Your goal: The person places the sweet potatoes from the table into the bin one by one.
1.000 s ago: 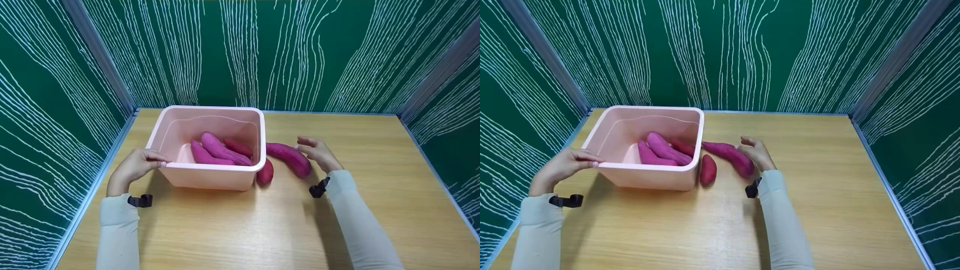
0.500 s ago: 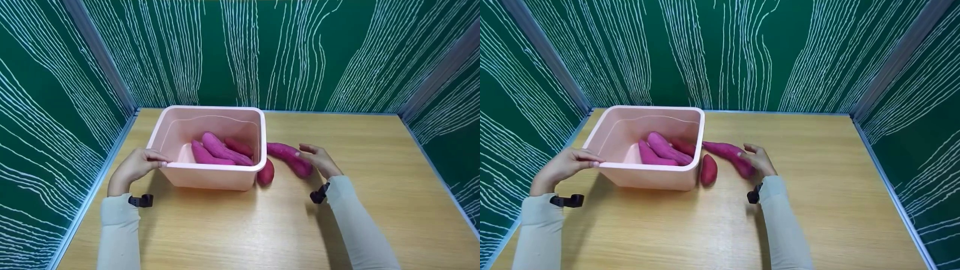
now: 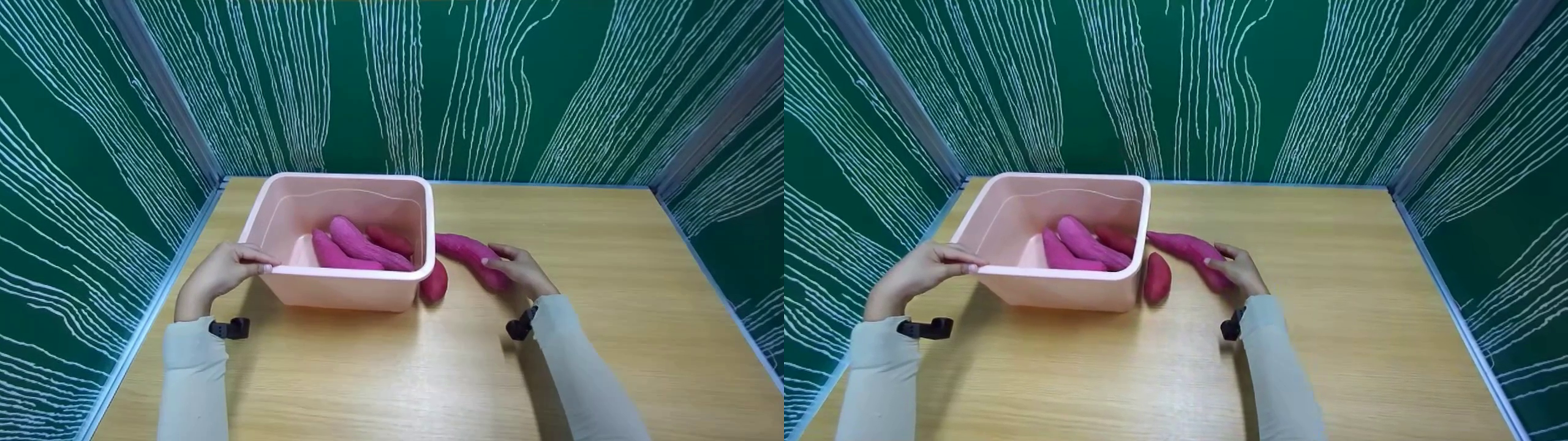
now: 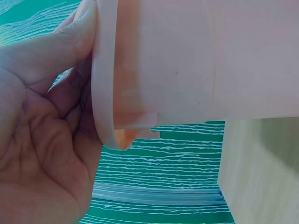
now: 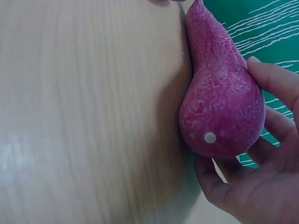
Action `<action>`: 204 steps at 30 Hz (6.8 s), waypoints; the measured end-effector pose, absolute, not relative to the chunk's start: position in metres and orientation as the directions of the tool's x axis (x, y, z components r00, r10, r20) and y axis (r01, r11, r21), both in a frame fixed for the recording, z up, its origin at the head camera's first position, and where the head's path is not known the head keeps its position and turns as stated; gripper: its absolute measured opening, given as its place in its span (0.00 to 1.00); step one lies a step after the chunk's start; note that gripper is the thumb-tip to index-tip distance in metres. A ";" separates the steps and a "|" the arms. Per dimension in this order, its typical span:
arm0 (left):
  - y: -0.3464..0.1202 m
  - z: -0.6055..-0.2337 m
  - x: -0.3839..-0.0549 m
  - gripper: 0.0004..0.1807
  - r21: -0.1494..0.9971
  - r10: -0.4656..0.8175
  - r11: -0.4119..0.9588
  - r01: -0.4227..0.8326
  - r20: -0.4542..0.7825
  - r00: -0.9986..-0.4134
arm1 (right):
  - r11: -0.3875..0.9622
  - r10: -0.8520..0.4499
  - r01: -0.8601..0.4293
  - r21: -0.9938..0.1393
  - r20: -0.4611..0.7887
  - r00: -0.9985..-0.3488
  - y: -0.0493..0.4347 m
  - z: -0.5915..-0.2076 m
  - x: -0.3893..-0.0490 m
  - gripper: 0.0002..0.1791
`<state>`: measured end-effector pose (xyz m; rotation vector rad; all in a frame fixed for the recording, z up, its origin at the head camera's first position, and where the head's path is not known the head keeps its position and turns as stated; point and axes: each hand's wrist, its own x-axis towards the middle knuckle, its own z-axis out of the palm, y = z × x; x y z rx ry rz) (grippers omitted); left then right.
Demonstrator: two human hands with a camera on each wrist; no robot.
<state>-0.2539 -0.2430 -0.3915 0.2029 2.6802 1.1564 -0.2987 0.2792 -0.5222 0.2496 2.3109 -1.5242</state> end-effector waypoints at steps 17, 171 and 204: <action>-0.246 -0.388 -0.255 0.12 0.738 0.195 0.675 -0.012 -0.194 -0.961 | 0.384 0.011 0.411 -0.827 -0.440 -0.898 0.274 -0.525 -0.297 0.43; -0.242 -0.388 -0.254 0.10 0.729 0.224 0.683 0.049 -0.145 -0.964 | 0.175 0.066 0.397 -0.901 -0.392 -0.918 0.274 -0.437 -0.280 0.51; -0.243 -0.389 -0.254 0.10 0.738 0.227 0.673 0.049 -0.143 -0.963 | 0.149 0.018 0.327 -0.933 -0.328 -0.945 0.252 -0.396 -0.288 0.46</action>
